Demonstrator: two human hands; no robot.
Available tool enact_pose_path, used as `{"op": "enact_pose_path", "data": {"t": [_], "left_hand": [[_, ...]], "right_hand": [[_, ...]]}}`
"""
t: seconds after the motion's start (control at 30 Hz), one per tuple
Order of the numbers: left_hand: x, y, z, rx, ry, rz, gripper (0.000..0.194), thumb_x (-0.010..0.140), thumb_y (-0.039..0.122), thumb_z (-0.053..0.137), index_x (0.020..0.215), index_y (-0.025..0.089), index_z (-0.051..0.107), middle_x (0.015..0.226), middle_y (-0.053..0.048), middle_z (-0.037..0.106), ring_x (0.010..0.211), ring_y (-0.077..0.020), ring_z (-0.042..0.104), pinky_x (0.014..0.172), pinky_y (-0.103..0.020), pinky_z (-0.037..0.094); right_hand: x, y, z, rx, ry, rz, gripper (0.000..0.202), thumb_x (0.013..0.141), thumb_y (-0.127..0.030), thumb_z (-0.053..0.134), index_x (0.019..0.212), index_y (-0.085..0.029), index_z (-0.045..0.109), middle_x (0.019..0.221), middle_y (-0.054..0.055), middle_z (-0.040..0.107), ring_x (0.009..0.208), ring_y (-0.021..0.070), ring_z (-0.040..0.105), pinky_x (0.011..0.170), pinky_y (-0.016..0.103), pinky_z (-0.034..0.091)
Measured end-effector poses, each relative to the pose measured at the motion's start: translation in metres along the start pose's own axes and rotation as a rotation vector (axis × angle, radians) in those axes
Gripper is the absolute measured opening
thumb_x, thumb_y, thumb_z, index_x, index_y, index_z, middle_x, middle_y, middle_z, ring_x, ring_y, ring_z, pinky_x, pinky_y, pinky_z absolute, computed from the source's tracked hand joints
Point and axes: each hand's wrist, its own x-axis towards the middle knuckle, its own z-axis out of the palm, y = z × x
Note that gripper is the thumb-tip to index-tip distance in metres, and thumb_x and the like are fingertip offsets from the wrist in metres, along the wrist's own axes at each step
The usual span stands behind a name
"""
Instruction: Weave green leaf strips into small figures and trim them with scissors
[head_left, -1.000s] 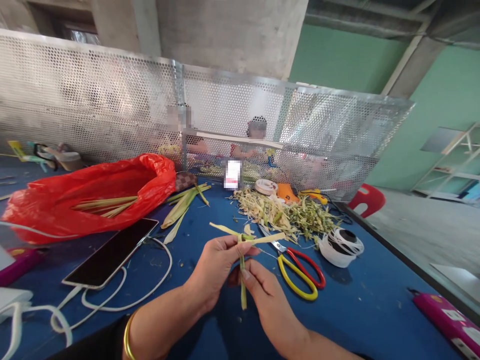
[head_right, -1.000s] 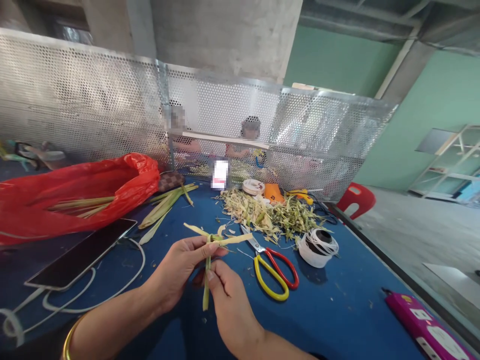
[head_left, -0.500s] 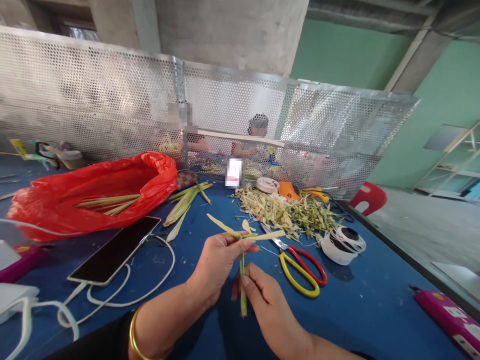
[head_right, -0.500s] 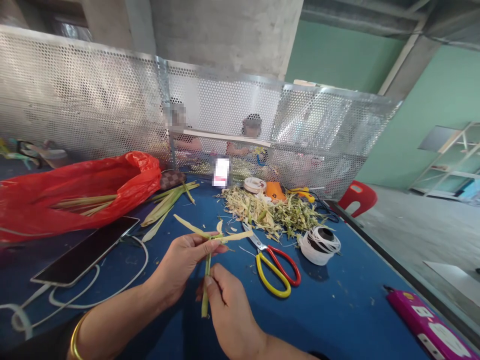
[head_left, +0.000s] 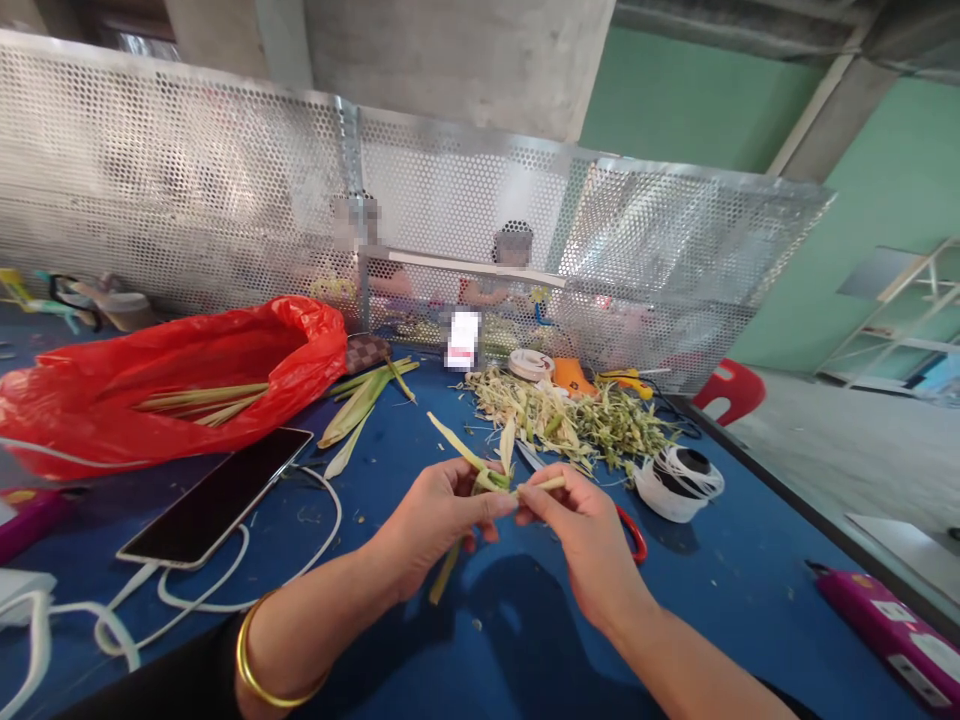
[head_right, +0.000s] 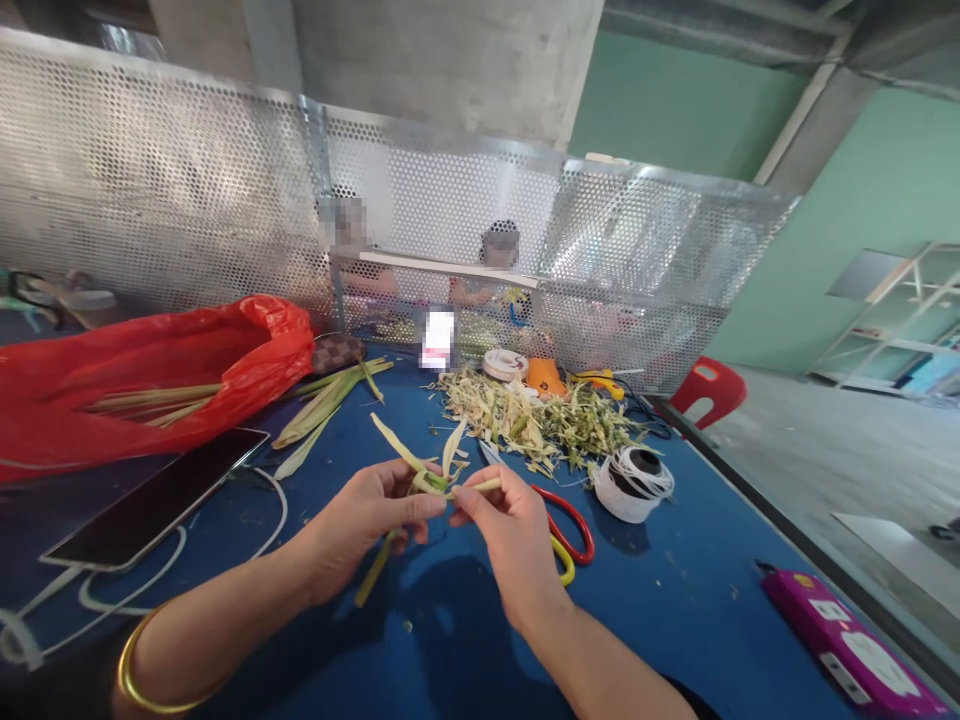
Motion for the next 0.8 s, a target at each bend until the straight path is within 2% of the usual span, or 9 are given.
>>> {"op": "enact_pose_path", "data": {"t": [0.13, 0.23, 0.47, 0.67, 0.8], "left_hand": [[0.002, -0.005, 0.003, 0.050, 0.082, 0.012, 0.022, 0.065, 0.028, 0.073, 0.077, 0.014, 0.061, 0.054, 0.006, 0.054, 0.039, -0.0033, 0.039, 0.037, -0.017, 0.026], [0.004, -0.007, 0.001, 0.061, 0.105, 0.052, 0.024, 0.068, 0.034, 0.071, 0.070, 0.013, 0.058, 0.055, 0.004, 0.057, 0.039, -0.0029, 0.036, 0.037, -0.018, 0.024], [0.007, -0.007, -0.005, -0.087, 0.159, 0.012, 0.024, 0.070, 0.033, 0.068, 0.068, 0.012, 0.056, 0.054, 0.004, 0.054, 0.036, 0.0000, 0.023, 0.038, -0.019, 0.011], [0.008, -0.002, -0.011, -0.203, 0.109, -0.084, 0.026, 0.068, 0.032, 0.069, 0.066, 0.013, 0.053, 0.059, 0.003, 0.054, 0.038, 0.0001, 0.024, 0.038, -0.019, 0.009], [0.007, 0.000, -0.010, -0.042, 0.077, -0.026, 0.026, 0.065, 0.034, 0.072, 0.069, 0.014, 0.056, 0.052, 0.008, 0.047, 0.038, -0.0013, 0.024, 0.038, -0.018, 0.012]], "right_hand": [[-0.004, 0.002, 0.003, -0.034, -0.032, 0.013, 0.018, 0.075, -0.033, 0.068, 0.069, -0.019, 0.058, 0.061, 0.000, 0.065, 0.064, 0.0154, 0.060, 0.065, 0.026, 0.044], [-0.006, 0.002, 0.001, -0.079, 0.004, -0.007, 0.016, 0.076, -0.030, 0.066, 0.068, -0.019, 0.058, 0.060, -0.001, 0.066, 0.064, 0.0160, 0.061, 0.064, 0.026, 0.043], [-0.006, 0.001, 0.000, -0.210, 0.028, -0.073, 0.015, 0.078, -0.029, 0.064, 0.068, -0.019, 0.060, 0.060, 0.000, 0.066, 0.062, 0.0157, 0.061, 0.060, 0.025, 0.042], [-0.007, 0.001, -0.001, -0.270, 0.006, -0.140, 0.017, 0.081, -0.031, 0.062, 0.069, -0.019, 0.057, 0.062, 0.000, 0.065, 0.061, 0.0154, 0.060, 0.057, 0.024, 0.041], [-0.007, 0.004, -0.003, -0.367, -0.007, -0.249, 0.017, 0.084, -0.032, 0.059, 0.072, -0.020, 0.056, 0.066, 0.000, 0.064, 0.064, 0.0151, 0.059, 0.058, 0.024, 0.043]]}}
